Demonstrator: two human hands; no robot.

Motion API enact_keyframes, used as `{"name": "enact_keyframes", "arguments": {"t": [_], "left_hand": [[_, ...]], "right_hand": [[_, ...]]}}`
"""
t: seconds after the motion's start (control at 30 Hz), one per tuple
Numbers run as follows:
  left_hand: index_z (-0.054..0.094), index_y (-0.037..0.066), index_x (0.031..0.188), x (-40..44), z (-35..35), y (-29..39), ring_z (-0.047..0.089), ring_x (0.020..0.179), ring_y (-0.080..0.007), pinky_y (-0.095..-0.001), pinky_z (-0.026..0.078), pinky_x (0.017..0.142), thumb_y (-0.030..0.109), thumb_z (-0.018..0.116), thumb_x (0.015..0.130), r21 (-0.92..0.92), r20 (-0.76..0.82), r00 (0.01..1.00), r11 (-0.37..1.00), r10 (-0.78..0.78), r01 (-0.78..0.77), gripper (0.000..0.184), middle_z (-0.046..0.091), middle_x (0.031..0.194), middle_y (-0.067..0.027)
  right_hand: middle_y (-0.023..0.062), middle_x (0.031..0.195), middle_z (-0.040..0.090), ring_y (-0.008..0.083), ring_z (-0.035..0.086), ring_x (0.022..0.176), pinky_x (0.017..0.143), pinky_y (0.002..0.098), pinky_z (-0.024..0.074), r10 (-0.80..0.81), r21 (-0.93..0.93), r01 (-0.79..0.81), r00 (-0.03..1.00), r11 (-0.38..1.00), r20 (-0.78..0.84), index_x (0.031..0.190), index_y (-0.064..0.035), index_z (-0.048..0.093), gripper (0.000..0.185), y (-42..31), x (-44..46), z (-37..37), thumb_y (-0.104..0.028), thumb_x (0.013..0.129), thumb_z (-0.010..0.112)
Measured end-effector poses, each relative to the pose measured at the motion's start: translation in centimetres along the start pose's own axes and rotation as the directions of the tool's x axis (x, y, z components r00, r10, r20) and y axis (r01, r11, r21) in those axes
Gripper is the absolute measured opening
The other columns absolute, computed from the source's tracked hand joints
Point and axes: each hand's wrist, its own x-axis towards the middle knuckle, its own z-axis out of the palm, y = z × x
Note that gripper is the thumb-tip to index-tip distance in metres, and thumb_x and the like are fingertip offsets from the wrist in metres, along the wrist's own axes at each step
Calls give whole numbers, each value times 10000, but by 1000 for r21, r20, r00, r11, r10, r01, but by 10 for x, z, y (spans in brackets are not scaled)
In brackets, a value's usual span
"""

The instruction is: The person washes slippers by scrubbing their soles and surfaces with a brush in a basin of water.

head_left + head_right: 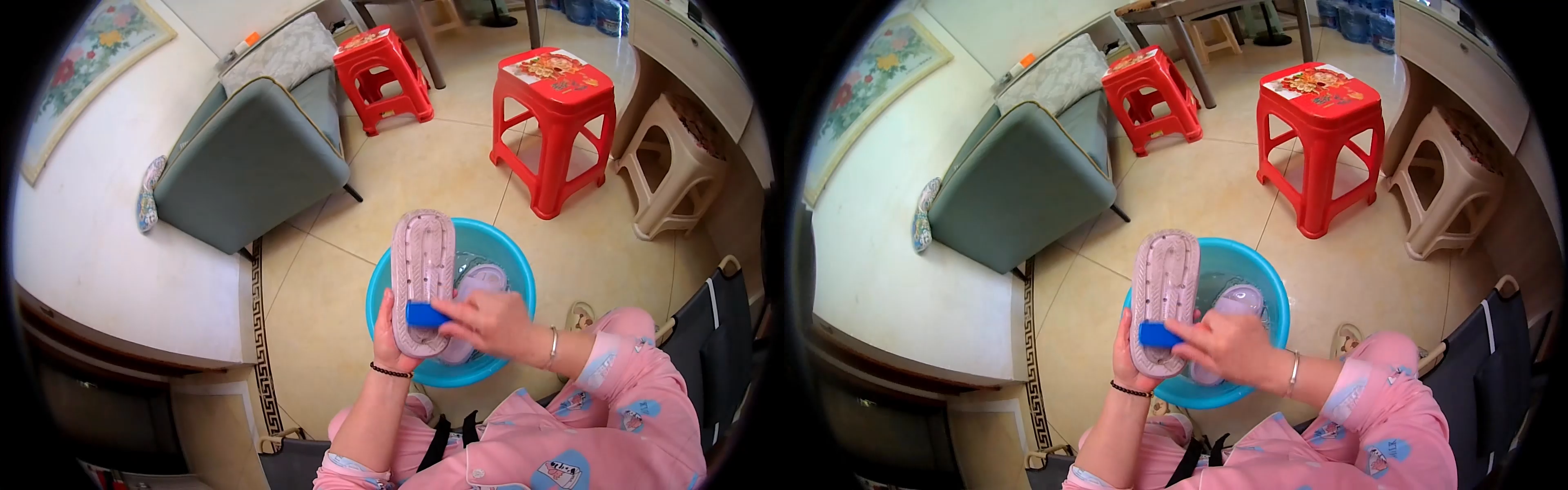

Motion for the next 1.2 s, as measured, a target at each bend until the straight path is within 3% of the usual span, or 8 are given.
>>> {"name": "enact_keyframes", "arguments": {"t": [0.13,0.43,0.53,0.67,0.8,1.0,1.07,1.2], "left_hand": [[306,45,1476,-1,-12,5,538,1219,-378,-557,488,968,534,292,1008,106,206,976,993,-71,50,677,473,1388,-227],[307,46,1476,-2,-11,3,548,1205,-363,-523,462,1013,543,295,1008,-58,226,971,994,-78,94,683,467,1412,-194],[309,48,1477,-1,-10,5,541,1217,-349,-507,450,1028,545,292,1008,145,200,977,988,-75,46,683,459,1425,-186],[311,59,1477,-1,-6,3,549,1203,-369,-526,475,990,562,286,1004,68,2,999,997,-43,43,692,470,1410,-191],[320,98,1475,0,-13,4,549,1192,-403,-570,521,896,579,272,1000,76,253,954,987,-158,144,677,488,1382,-186],[324,77,1470,0,-12,6,544,1212,-369,-538,513,935,559,276,1006,182,151,985,982,-78,49,671,499,1373,-187],[323,68,1470,-1,-5,6,541,1217,-372,-521,512,948,549,279,1009,89,-8,1000,996,-19,20,667,495,1373,-201],[313,64,1475,2,-17,10,542,1198,-425,-511,517,947,556,289,1004,62,296,947,992,-123,109,681,486,1378,-220]], "right_hand": [[48,668,544,187,575,554,458,324,451,-185,84,184,983,979,11,1161,-220,686,376,-13,-10,3,-391,827,701],[24,658,496,173,565,535,443,317,440,72,-86,-74,997,994,-19,1169,-233,682,382,7,4,-6,-389,821,706],[20,656,494,176,556,521,429,319,424,-160,70,160,987,985,-6,1168,-233,684,383,-6,-6,-1,-390,820,707],[26,659,495,182,562,523,433,321,431,-89,-41,88,996,995,-15,1172,-216,684,391,10,5,1,-385,820,705],[40,675,534,201,567,536,441,333,433,150,-46,-157,982,987,-118,1173,-212,681,382,23,15,-3,-384,832,697],[37,658,530,186,568,540,449,323,436,-194,69,194,981,979,5,1180,-212,674,394,-8,-10,-1,-394,831,695],[39,662,535,180,573,548,452,323,445,-83,-43,84,996,996,38,1171,-211,677,391,-1,-4,-2,-399,829,697],[38,674,546,188,570,522,456,327,460,109,-122,-118,991,985,-75,1161,-221,680,380,26,11,0,-404,829,697]]}}
